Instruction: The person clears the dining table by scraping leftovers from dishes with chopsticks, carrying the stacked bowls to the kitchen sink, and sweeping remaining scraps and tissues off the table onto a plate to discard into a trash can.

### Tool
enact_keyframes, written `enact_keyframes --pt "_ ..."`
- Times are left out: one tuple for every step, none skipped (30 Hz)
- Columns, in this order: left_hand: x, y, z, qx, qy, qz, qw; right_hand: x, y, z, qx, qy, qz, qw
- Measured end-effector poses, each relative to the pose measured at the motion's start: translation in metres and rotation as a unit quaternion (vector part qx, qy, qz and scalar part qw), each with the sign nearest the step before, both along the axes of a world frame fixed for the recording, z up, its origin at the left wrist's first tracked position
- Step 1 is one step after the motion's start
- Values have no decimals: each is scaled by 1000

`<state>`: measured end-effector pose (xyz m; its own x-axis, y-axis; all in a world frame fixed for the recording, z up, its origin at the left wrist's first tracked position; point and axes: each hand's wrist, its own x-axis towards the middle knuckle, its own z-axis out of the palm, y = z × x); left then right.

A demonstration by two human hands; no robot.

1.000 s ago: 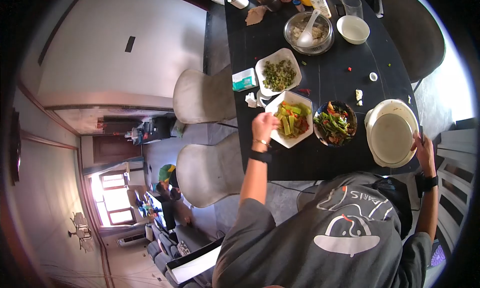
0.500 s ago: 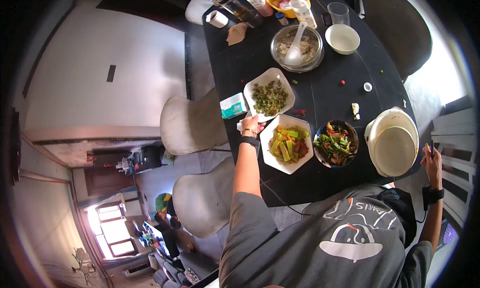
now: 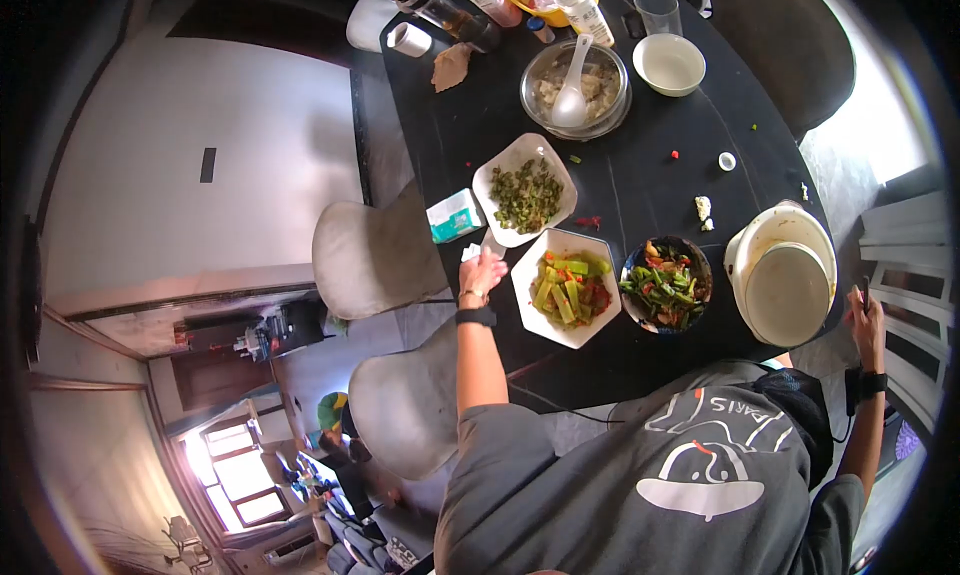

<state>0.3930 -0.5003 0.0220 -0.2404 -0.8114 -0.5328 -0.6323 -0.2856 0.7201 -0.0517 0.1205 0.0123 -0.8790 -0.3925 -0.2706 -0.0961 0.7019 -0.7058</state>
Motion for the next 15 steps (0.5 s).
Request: enact_keyframes --pt "13 8 2 7 -12 -40 999 -1 5 -4 1 -15 -13 1000" --pt "26 17 3 14 -25 -80 996 -2 8 -9 1 -18 -12 1000" --pt "28 35 13 56 -25 -62 996 -2 12 -12 2 -15 -10 1000" --pt "28 54 22 98 -24 -43 994 0 14 -15 2 -11 -8 1000" --pt "36 64 19 127 -20 -64 990 0 16 -16 3 -13 -8 1000" --pt "44 77 17 149 32 -54 987 0 16 -17 6 -20 -7 1000" --pt "56 84 3 173 22 -73 982 -1 16 -18 9 -26 -6 1000" --pt "65 90 -10 197 13 -93 976 0 15 -18 9 -26 -7 1000" --pt "63 104 -8 218 71 -48 972 2 11 -16 2 -24 -2 1000" --pt "58 117 -7 236 129 -3 963 5 6 -12 -6 -22 3 1000" --pt "60 124 -16 222 192 14 956 8 1 -6 -7 -20 2 1000" --pt "59 131 -18 220 193 12 956 12 -8 3 -10 -27 7 1000" --pt "58 137 -18 187 208 18 960 12 -13 8 -14 -34 12 999" --pt "58 142 -19 153 223 24 963 10 -15 9 -19 -32 13 999" --pt "66 145 -30 150 248 14 957 7 -16 8 -12 -35 22 999"
